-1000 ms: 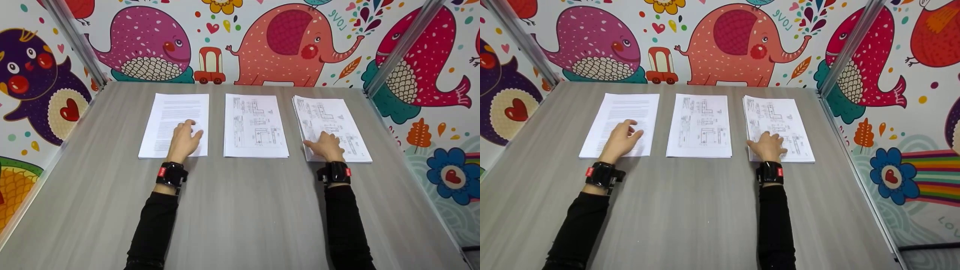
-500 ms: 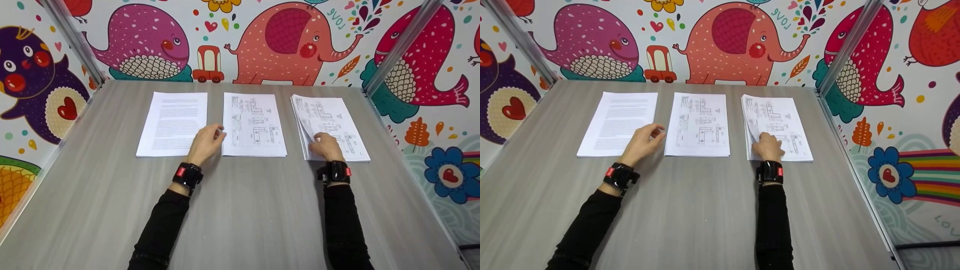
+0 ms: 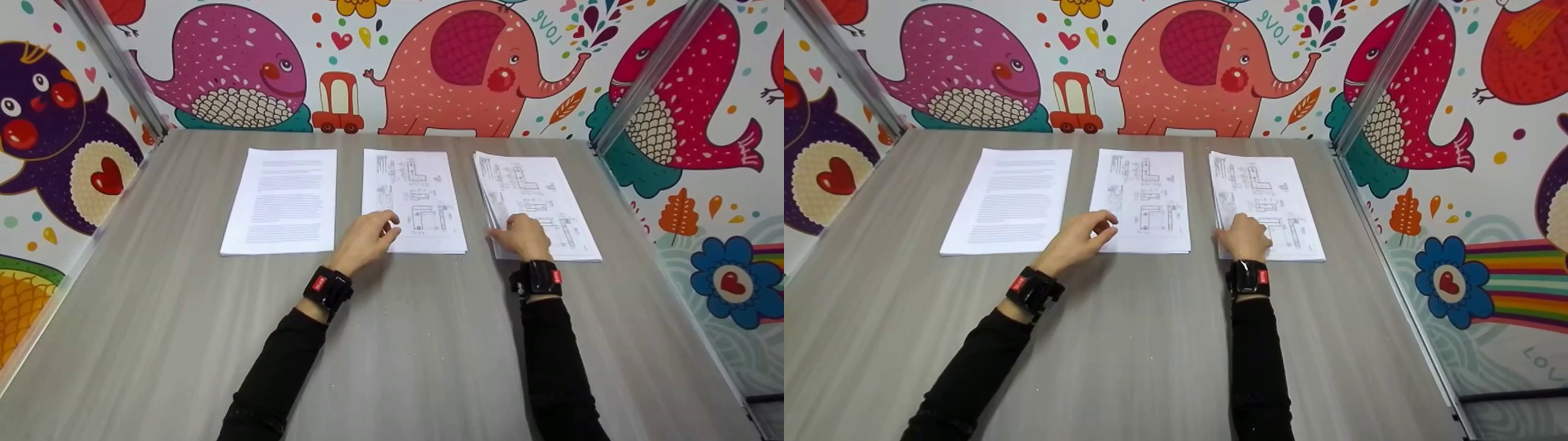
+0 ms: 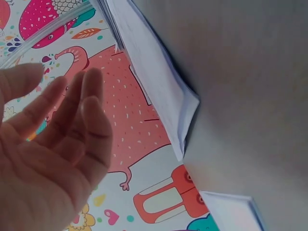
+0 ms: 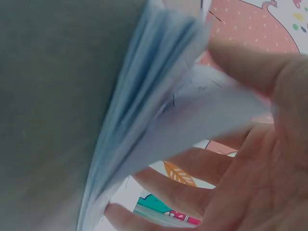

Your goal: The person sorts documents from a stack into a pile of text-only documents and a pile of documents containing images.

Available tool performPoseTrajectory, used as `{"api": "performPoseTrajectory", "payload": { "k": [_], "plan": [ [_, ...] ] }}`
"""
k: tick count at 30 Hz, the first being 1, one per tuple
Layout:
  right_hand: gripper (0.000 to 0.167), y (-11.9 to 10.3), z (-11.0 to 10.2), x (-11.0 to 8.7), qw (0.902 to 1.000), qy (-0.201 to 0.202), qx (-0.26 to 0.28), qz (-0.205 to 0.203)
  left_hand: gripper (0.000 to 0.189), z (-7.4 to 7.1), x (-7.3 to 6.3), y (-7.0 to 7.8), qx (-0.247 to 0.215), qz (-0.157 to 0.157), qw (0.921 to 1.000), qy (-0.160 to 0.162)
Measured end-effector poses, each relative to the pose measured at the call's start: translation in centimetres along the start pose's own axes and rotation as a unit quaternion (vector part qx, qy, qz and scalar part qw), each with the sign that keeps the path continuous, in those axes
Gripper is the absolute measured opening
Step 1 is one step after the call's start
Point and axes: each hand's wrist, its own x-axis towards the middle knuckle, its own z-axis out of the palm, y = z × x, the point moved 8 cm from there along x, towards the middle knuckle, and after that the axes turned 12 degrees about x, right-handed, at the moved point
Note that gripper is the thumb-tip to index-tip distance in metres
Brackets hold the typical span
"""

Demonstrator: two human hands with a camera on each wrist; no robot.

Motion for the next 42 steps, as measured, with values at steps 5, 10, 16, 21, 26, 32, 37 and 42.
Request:
{"api": "performPoseTrajectory", "payload": {
  "k": [5,10,16,21,26,32,37,42],
  "plan": [
    [0.051,0.1,-0.4,0.1,0.9999,-0.004,0.008,-0.005,0.023,0.4,0.1,-0.1,0.002,0.004,0.9999,-0.009],
    [0.048,0.4,-1.3,0.2,0.9979,-0.007,0.063,-0.015,0.023,0.8,0.0,-0.4,0.0,0.005,0.9998,-0.017],
    [0.048,0.7,-2.6,0.2,0.9949,0.051,0.086,-0.016,0.023,1.0,-0.1,0.0,-0.005,0.013,0.9995,-0.029],
    [0.041,-0.3,-3.4,-0.1,0.9855,0.097,0.133,-0.042,0.024,1.8,0.2,1.5,-0.02,0.02,0.9989,-0.038],
    [0.044,-1.3,-2.1,0.0,0.9787,0.042,0.195,-0.047,0.031,4.3,0.8,3.7,-0.085,0.008,0.9918,-0.095],
    [0.046,-3.0,0.2,-0.1,0.9663,-0.02,0.252,-0.047,0.06,7.7,1.6,5.6,-0.153,-0.042,0.974,-0.161],
    [0.046,-4.6,1.7,-0.4,0.9602,-0.055,0.267,-0.061,0.088,9.0,2.0,6.9,-0.211,-0.058,0.9578,-0.186],
    [0.048,-6.3,3.0,-1.1,0.9618,-0.078,0.25,-0.08,0.092,9.4,2.1,7.7,-0.242,-0.052,0.9507,-0.187]
  ]
}}
